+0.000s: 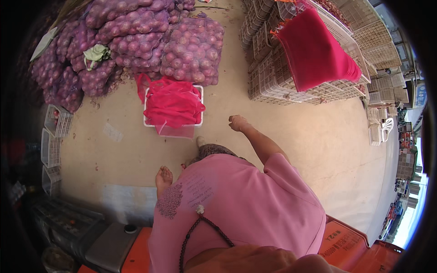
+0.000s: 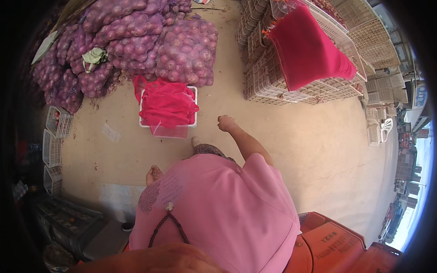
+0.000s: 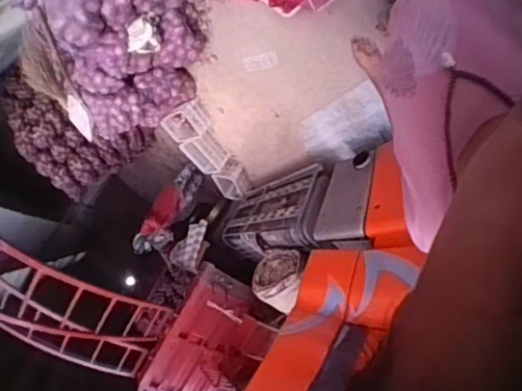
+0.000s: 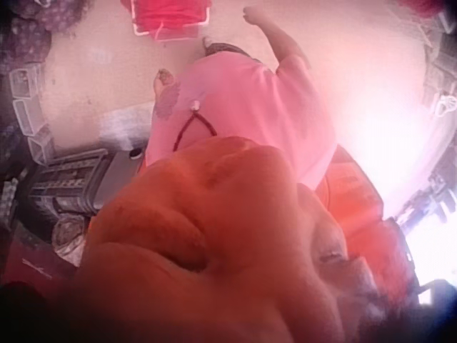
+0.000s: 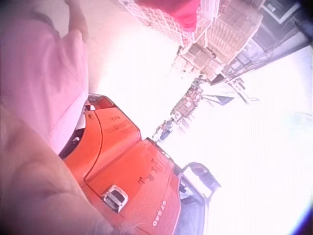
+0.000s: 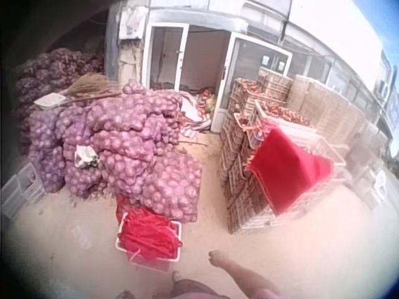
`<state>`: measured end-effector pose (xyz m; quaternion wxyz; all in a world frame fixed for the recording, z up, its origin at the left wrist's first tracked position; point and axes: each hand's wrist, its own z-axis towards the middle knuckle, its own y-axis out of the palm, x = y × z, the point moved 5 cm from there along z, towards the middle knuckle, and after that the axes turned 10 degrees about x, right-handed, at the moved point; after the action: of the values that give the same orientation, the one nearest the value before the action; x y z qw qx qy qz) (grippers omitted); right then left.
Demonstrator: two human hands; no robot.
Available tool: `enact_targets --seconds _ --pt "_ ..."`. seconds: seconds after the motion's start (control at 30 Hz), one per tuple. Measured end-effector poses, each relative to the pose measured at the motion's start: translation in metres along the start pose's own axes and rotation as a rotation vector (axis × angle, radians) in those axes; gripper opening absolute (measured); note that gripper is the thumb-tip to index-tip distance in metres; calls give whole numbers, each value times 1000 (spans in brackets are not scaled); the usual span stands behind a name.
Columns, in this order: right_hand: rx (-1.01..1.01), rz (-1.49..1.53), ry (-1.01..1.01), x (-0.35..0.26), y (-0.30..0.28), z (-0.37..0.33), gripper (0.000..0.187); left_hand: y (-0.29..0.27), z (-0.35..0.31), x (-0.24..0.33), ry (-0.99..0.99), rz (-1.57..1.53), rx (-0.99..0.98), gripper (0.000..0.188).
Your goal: The person examines and sorts pink mesh bags by hand, picking them up from a pile and a white basket, stretching them out, and then sitting down on the ground to continue handling them.
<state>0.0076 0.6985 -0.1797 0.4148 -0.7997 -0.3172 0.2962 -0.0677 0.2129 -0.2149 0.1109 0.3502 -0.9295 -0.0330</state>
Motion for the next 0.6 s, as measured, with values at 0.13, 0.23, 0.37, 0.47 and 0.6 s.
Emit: enact_targets --seconds 0.13,0.23,0.37,0.47,0.6 --pt "240 -95 127 53 -87 -37 33 49 8 -10 21 161 -180 14" --pt "353 -284 188 91 -155 -42 27 60 5 -15 54 166 -251 14" --pt "625 -523 143 160 -234 -22 23 46 -18 -31 91 186 -240 12" --pt "655 -600 151 185 -289 -10 25 25 -35 -43 105 81 -107 11" --pt "946 -1035 220 242 -325 9 35 5 -69 -74 47 -77 -32 12"
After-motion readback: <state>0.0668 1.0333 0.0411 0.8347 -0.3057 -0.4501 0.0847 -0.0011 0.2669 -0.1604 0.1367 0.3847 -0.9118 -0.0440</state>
